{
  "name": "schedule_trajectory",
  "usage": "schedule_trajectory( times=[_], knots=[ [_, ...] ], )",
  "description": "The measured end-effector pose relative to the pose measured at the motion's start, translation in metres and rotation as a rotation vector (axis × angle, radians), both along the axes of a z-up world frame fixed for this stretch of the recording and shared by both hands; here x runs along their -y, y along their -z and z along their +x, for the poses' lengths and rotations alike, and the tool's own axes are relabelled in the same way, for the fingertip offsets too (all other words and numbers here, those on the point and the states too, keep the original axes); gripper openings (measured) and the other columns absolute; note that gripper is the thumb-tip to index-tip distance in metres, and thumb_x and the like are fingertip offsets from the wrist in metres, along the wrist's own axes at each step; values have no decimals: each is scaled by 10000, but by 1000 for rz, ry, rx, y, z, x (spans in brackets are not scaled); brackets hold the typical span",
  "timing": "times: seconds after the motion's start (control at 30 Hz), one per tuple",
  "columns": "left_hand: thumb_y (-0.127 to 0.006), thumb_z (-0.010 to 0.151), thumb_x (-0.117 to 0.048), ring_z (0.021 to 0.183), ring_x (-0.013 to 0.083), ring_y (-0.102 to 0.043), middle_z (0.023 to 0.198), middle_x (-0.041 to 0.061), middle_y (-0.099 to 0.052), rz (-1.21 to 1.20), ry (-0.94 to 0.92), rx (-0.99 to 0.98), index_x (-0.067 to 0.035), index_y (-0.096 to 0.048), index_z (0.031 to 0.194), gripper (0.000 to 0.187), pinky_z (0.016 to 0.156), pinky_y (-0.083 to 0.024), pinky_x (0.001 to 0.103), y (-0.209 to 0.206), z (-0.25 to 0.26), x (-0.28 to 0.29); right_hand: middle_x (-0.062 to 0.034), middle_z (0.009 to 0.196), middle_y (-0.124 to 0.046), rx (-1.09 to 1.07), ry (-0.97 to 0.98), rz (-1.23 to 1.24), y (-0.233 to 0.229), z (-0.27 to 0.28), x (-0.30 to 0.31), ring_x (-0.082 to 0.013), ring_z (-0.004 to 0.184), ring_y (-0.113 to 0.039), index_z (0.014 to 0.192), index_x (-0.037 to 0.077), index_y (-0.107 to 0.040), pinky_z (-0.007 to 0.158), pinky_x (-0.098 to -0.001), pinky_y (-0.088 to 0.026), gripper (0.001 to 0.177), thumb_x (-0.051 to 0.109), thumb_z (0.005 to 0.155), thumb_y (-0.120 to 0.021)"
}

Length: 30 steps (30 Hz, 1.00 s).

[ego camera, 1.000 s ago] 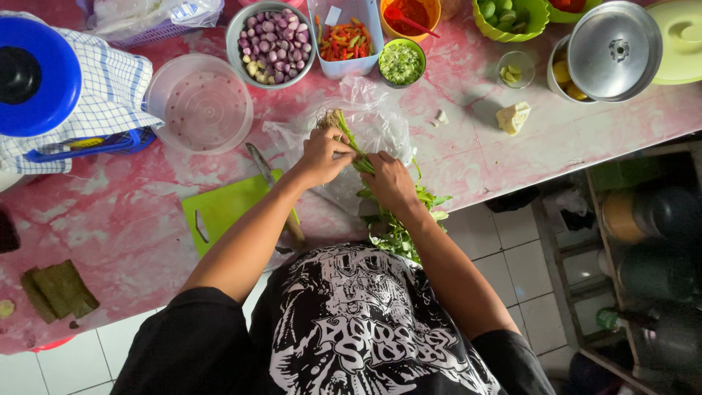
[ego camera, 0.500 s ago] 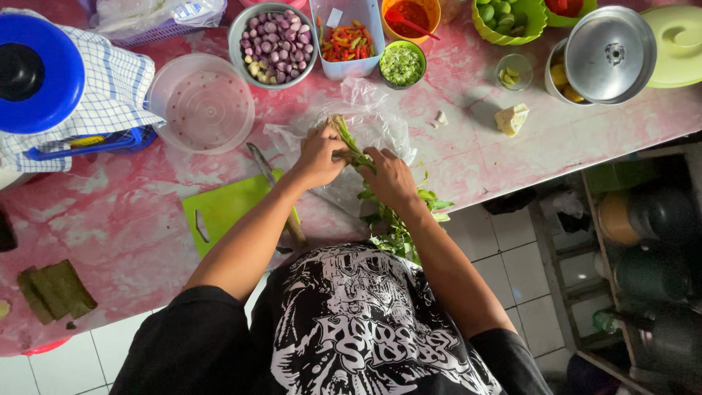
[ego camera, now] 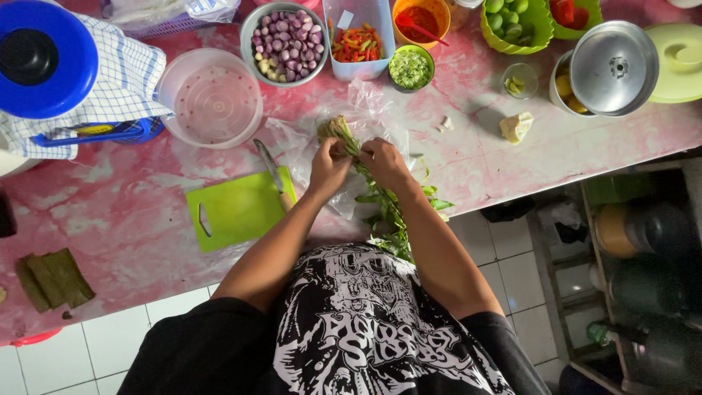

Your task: The person chops green vegetables on a cutting board using a knife and then picks leaves off a bunch of herbs, placing the leaves into a plastic bag.

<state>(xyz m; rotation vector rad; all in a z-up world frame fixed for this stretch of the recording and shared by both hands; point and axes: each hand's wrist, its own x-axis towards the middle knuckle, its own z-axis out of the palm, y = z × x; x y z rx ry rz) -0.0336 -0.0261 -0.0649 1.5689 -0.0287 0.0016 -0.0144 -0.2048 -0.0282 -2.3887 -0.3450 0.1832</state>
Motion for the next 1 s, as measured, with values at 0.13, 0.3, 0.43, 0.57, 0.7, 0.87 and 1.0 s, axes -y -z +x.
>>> schedule_trajectory(
  times=[0.13,0.3,0.43,0.57,0.7,0.87,1.0],
  knots=[
    [-822,792,-151,863,271,-676,940,125,-688,348,-54,45,-14,-686,992,278,792,-537,380,-10,-6,3,-182,1012,-710,0,30,89,11,4,3,-353,947,-682,1036,15,-716,837,-418,-529,160,123,919,-697],
    [-820,784,-132,894,315,-677,933,132,-674,434,-75,210,-47,-729,959,215,802,-532,418,-29,-10,8,-71,1002,-717,-312,183,319,23,0,13,-191,872,-667,1125,42,-675,774,-336,-540,206,159,955,-661],
    [-795,755,-75,912,337,-641,937,143,-665,475,-126,352,-54,-740,931,186,802,-507,432,-26,-10,13,-42,1048,-697,-279,134,537,41,-2,28,-138,972,-656,1146,16,-661,854,-303,-543,222,188,1008,-634],
    [-739,828,-56,874,331,-644,955,151,-670,351,-117,263,-20,-652,964,166,758,-512,410,4,-6,18,-68,1075,-684,-400,296,621,38,-3,32,-145,974,-640,1198,13,-659,827,-299,-519,281,235,1038,-593],
    [-685,901,-76,807,303,-674,895,147,-686,229,-138,177,-10,-623,980,120,740,-527,385,32,-9,10,-105,996,-678,-708,551,822,24,0,34,-224,773,-640,1223,64,-589,663,-396,-525,316,286,1019,-493],
    [-665,927,-128,803,229,-709,882,144,-728,154,-162,-119,6,-635,982,147,736,-546,355,40,-17,1,-114,1072,-670,-445,466,609,50,7,38,-224,914,-742,1231,-18,-579,779,-362,-544,346,275,1061,-508],
    [-604,969,-130,903,175,-712,973,98,-735,-84,-128,-99,-18,-615,1072,153,813,-541,319,40,-14,-3,-202,1183,-650,175,350,6,29,-4,23,-381,1096,-650,1294,4,-518,918,-462,-517,462,282,987,-722]
  ],
)
